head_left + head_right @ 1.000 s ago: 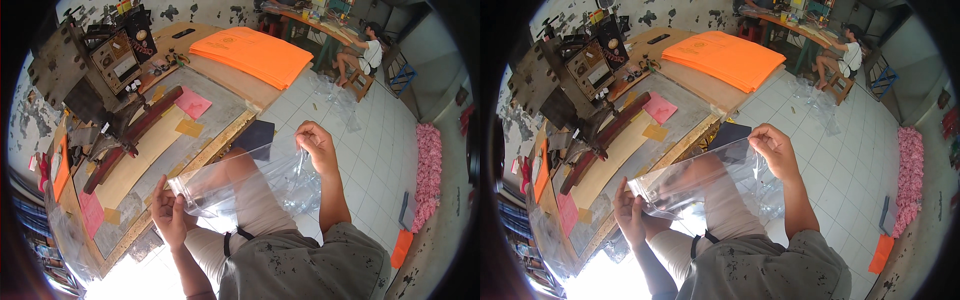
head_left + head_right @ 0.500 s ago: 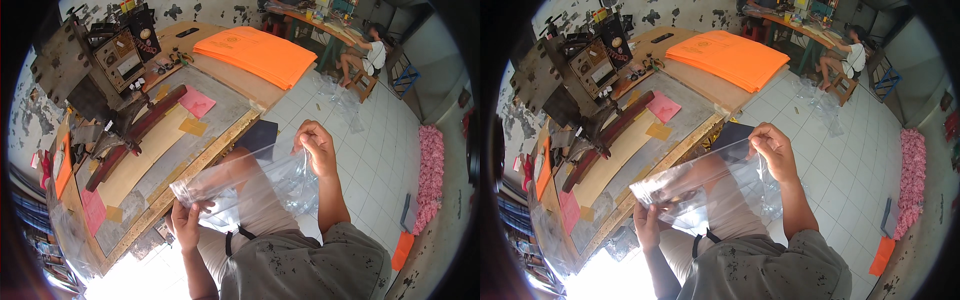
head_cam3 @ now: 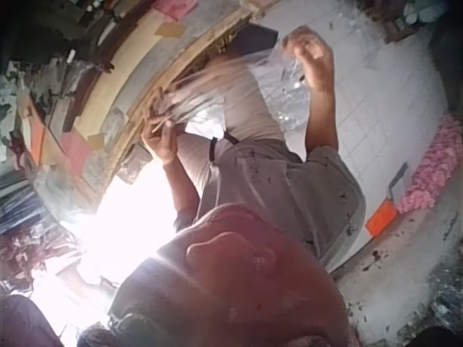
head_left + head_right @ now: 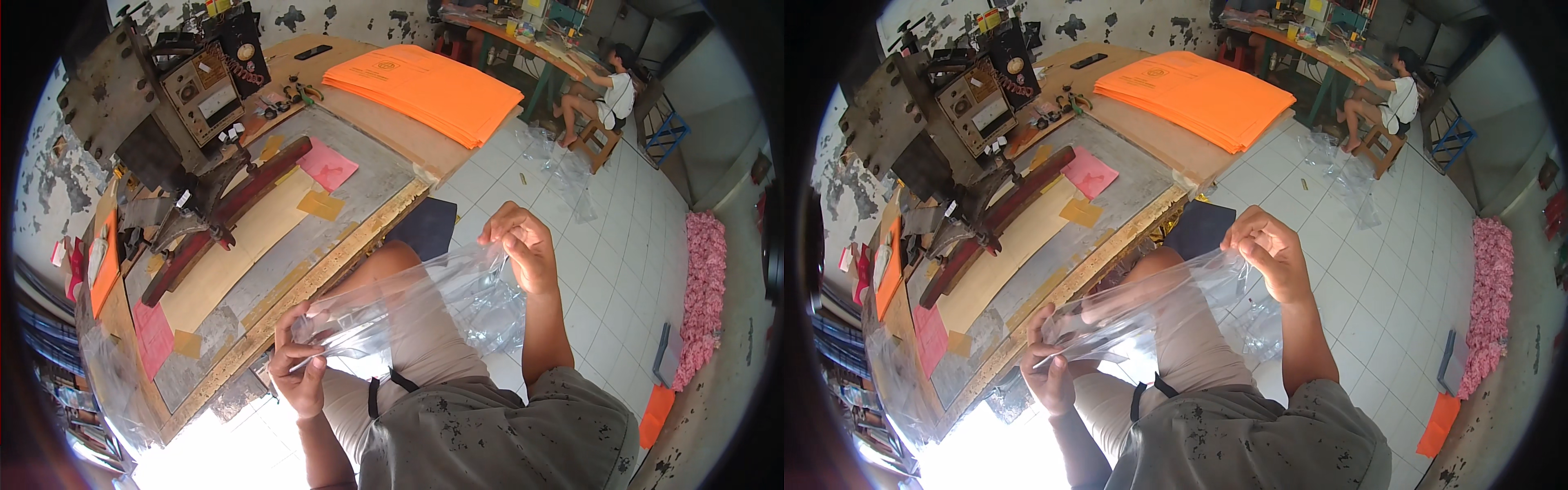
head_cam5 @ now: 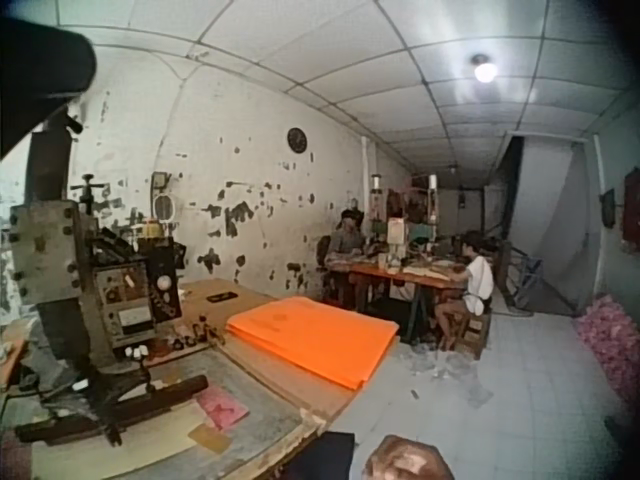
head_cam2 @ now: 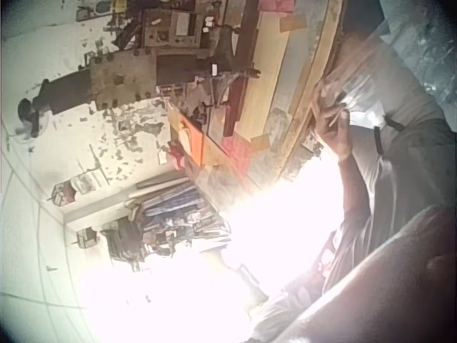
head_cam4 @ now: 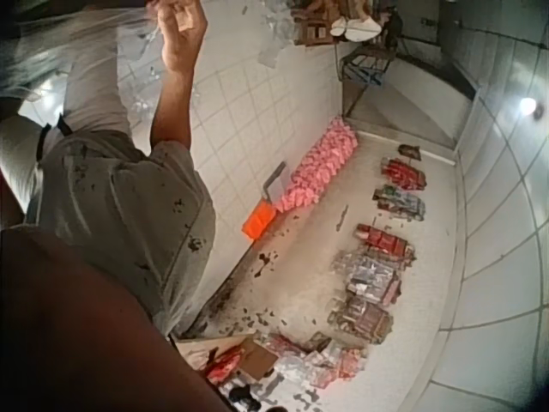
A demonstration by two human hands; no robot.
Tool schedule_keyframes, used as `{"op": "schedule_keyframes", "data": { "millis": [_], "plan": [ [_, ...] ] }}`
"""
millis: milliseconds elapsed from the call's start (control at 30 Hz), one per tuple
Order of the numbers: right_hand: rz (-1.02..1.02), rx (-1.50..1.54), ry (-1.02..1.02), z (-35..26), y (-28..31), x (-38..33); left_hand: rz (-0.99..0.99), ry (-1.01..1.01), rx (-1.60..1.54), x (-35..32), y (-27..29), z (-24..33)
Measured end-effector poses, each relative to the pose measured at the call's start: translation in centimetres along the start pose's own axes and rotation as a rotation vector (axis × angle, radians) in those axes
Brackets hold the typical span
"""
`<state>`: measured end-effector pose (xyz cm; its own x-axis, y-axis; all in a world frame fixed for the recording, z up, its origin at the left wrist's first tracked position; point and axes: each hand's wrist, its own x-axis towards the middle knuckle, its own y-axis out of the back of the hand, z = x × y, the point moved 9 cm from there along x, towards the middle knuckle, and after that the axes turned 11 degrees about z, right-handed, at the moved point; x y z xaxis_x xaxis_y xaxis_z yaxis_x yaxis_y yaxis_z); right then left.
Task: The person aligns a clear plastic sheet on a workbench under a manual heat press, operates the press handle, and then folds the edges of the plastic sheet by hand.
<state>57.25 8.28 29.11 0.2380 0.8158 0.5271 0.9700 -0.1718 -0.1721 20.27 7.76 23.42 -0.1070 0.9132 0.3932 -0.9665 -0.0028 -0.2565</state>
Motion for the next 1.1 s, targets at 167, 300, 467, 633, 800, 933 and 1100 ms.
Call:
{"op": "schedule_keyframes", "data": {
  "millis": [167, 300, 467, 633, 800, 933, 1100],
  "plan": [
    [-0.175, 0.058, 0.018, 0.6, -1.8, -0.2, 0.132, -0.131, -0.024, -0.5, 1.5, 2.0],
    [-0.402, -0.036, -0.082, 1.6, -4.0, -1.4, 0.235, -0.237, -0.017, -1.1, 2.1, 4.2],
    [-0.514, 0.002, -0.387, 3.2, -4.9, -3.2, 0.199, -0.253, 0.033, -1.8, 2.9, 5.6],
    [-0.450, -0.043, -0.325, 2.8, -4.7, -2.9, 0.168, -0.294, 0.027, -1.4, 2.9, 5.9],
    [-0.349, -0.061, -0.384, 2.1, -4.6, -2.1, 0.195, -0.310, 0.029, -1.4, 3.1, 5.7],
    [-0.337, -0.123, -0.391, 2.8, -4.0, -2.2, 0.203, -0.372, 0.139, -1.4, 3.4, 5.5],
    [-0.260, -0.082, -0.224, 1.4, -3.4, -1.9, 0.205, -0.311, 0.125, -0.8, 3.0, 5.4]
  ]
}}
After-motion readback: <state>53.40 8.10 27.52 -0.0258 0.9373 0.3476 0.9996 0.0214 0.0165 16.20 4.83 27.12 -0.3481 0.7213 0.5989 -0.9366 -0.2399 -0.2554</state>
